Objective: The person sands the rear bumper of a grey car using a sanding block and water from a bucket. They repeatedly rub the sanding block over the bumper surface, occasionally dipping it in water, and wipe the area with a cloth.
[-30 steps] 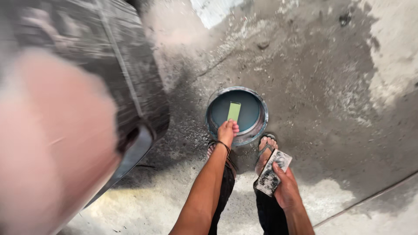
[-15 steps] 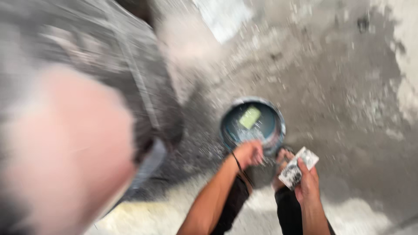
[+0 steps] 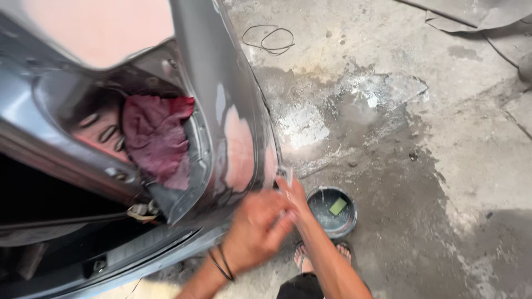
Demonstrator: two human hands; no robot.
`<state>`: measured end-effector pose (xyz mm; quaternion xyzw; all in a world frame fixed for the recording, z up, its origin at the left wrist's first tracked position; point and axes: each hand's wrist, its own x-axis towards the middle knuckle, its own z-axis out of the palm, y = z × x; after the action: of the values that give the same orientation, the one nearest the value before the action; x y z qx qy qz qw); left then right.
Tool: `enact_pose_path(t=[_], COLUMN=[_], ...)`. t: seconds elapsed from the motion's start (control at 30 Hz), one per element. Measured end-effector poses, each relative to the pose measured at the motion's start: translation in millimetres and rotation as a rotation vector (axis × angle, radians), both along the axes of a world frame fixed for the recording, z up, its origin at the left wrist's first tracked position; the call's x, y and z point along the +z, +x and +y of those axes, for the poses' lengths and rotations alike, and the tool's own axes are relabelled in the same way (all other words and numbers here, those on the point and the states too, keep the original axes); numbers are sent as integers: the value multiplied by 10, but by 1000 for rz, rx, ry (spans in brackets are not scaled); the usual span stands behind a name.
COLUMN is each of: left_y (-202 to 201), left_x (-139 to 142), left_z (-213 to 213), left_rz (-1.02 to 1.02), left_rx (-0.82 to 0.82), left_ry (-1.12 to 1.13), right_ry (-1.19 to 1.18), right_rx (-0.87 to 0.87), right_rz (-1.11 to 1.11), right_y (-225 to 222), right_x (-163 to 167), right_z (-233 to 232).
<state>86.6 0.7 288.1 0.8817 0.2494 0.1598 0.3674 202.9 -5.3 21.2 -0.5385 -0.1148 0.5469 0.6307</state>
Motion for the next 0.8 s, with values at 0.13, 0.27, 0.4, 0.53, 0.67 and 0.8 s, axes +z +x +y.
enact_pose_path(t=[0.13,0.27,0.4,0.53,0.67,0.8], left_y=[-27,33,47,91,186,272], left_x=[589,418,217,186,166,175], left_z=[634,1041,1205,1208,1152,1152], left_rz=[248,295,355,374,426,439], left_rx=[-158,-253,-254,-289,-244,-237], left_ry=[556,590,582,594,613,628], right_ry=[-240,-252,-182,-109,-215,-247], right_rx=[36,72,137,250,271,248], right_rz=[-354,-445,-627,-735,-671,-684], right_y=[-179,-168,99,347,391,459], right_x=[409,309,73,-47,-39,67], right_z=[122,113,378,606,582,677])
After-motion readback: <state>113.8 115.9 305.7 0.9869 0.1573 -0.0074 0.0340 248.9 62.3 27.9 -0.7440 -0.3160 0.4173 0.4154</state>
